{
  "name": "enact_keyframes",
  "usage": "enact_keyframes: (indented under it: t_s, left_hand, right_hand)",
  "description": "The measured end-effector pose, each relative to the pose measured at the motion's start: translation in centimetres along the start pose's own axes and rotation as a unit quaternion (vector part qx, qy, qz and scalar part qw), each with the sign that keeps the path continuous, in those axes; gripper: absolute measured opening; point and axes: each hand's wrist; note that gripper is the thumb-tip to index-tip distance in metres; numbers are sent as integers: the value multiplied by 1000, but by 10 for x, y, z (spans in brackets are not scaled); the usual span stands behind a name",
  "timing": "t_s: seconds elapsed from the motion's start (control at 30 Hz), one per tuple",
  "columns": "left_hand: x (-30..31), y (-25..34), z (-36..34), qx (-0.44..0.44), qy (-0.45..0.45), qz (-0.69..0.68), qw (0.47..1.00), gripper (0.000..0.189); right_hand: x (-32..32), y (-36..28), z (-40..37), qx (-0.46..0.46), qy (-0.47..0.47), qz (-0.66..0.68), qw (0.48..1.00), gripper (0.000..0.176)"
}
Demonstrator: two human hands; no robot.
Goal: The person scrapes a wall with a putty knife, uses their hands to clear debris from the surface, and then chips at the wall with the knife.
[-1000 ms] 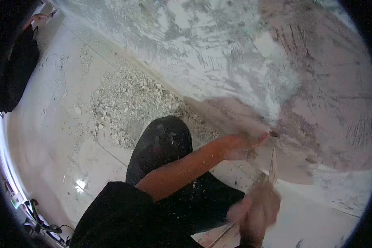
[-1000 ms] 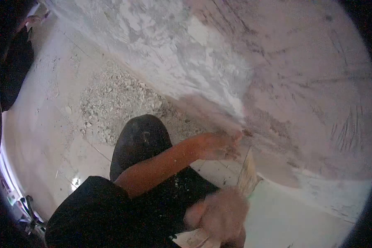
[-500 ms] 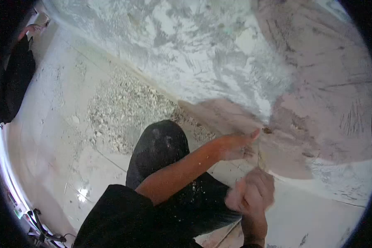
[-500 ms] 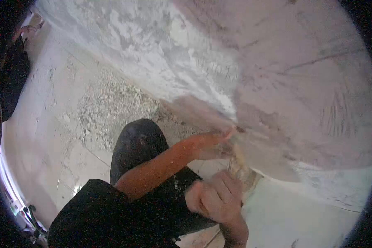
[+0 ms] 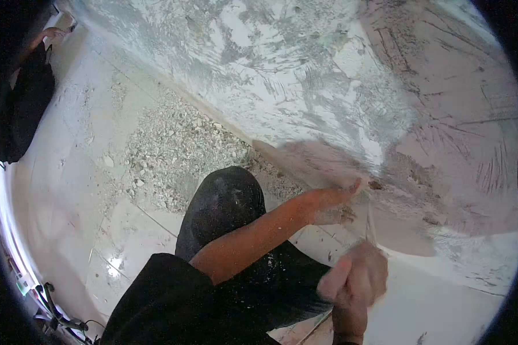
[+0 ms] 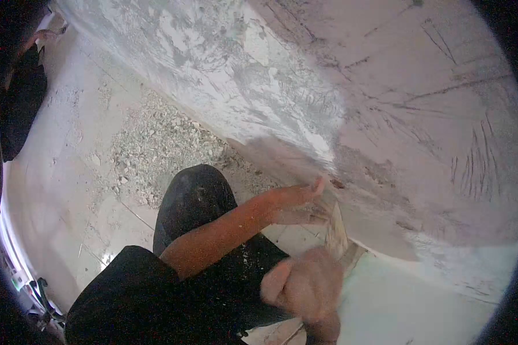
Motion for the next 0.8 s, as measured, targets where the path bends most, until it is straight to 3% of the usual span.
enact_keyframes:
  t_s: [0.07,0.13,0.17,0.2,0.23,0.27,0.3,0.4,0.43,0.5,0.53,0.6,0.63,0.67,0.7,0.73,0.77,0.8]
  left_hand:
    - [-5,4,-9,1,5,-7,1000,72]
    - [-3,6,-20,11,12,-7,1000,72]
    - [1,8,-26,-27,-31,25,999,71]
    - [3,9,-29,-66,-75,57,993,71]
    - [2,10,-21,-68,-77,60,993,71]
    - [1,5,-8,-23,-33,37,999,69]
    - [-2,3,-3,24,13,8,1000,67]
    - [-4,0,1,10,11,5,1000,64]
    - [-4,1,-4,14,6,10,1000,64]
    - [0,8,-16,-90,-66,127,986,60]
    - [-4,11,-17,-92,-68,126,985,60]
    - [-10,14,-17,53,22,-7,998,61]
    - [-4,12,-14,59,21,-4,998,61]
    - [6,10,-10,-80,-44,196,976,82]
    - [10,7,-7,-217,-110,381,892,104]
    - [7,5,-5,-219,-113,383,890,104]
    - [4,2,-3,-111,-84,218,966,104]
    - [4,1,-3,3,-46,38,998,105]
  right_hand:
    - [7,-3,-3,42,8,62,997,14]
    - [0,-5,0,76,17,-48,996,13]
    - [-15,8,10,52,-35,-14,998,16]
    - [-15,7,8,49,-31,-17,998,16]
    - [-18,4,7,105,28,61,992,19]
    - [-20,0,3,162,80,140,974,23]
    - [-6,-14,-3,119,81,148,978,25]
    - [-24,5,18,197,2,37,980,26]
    - [-42,6,14,209,26,74,975,25]
    - [-29,1,8,168,22,79,982,18]
    - [-19,-3,3,131,12,91,987,11]
    - [-3,-10,1,129,-8,124,984,9]
    - [-5,-12,9,169,-11,-51,984,11]
    - [-8,-12,16,202,-15,-227,953,14]
    - [-19,8,15,9,-1,-11,1000,14]
    - [-12,5,10,10,3,-13,1000,14]
    - [1,-1,-4,29,9,-67,997,9]
    - [9,-12,-10,46,12,-115,992,7]
Point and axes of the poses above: each hand's wrist, its own z-axis towards the middle knuckle, its own x-axis out of the back of the hand, y = z × x, and after that the axes turned 11 degrees about y, right-handed
